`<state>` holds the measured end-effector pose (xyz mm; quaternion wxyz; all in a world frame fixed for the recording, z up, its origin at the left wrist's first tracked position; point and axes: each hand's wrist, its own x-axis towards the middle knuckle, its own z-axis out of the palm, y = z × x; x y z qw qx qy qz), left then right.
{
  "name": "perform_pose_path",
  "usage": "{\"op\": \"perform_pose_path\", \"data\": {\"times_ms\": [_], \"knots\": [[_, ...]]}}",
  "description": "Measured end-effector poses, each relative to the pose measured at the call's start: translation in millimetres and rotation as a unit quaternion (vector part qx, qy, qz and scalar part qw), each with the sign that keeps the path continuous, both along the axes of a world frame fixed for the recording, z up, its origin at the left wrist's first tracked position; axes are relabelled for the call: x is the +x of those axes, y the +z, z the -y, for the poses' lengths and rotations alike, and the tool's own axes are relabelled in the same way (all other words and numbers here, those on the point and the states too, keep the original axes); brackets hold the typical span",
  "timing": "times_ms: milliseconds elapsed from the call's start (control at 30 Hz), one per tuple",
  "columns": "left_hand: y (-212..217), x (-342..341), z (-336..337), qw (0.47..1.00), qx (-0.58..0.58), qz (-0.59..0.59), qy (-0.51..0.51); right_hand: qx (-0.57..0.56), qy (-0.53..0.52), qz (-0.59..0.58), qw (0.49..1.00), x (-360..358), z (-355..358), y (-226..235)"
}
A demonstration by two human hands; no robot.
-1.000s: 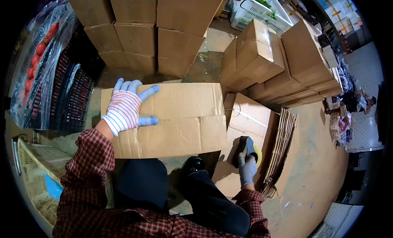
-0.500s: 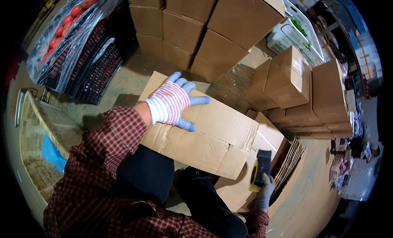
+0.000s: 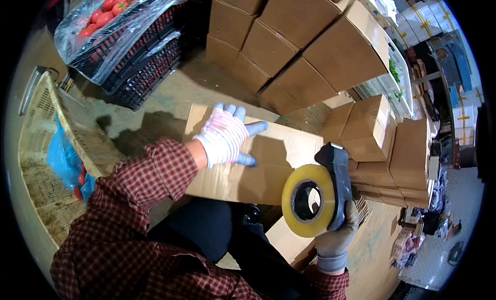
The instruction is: The person assembles cardboard boxes by folding the flaps and applying tape using a handheld dispenser.
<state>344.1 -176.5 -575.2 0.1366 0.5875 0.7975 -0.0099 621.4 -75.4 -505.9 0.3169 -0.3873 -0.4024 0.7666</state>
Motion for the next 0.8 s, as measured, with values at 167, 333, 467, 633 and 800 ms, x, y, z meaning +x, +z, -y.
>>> {"op": "perform_pose_path", "data": {"times_ms": [167, 333, 467, 633, 800], "knots": [[-4, 9, 27, 0.997, 0.038, 0.017, 0.061, 0.018, 0.037, -0.001, 0.999, -37, 9, -8], [-12, 6, 32, 0.995, 0.079, -0.002, 0.065, 0.057, 0.057, 0.026, 0.996, -70, 28, -12], [-3, -2, 32, 0.998, 0.025, 0.044, 0.032, 0.075, 0.070, 0.054, 0.993, -76, 35, -25], [-5, -14, 38, 0.998, 0.041, 0.055, 0.000, 0.091, 0.086, 0.071, 0.990, -87, 43, -27], [-25, -36, 26, 0.946, 0.169, 0.268, 0.061, 0.102, 0.117, 0.078, 0.985, -90, 37, -28]]}}
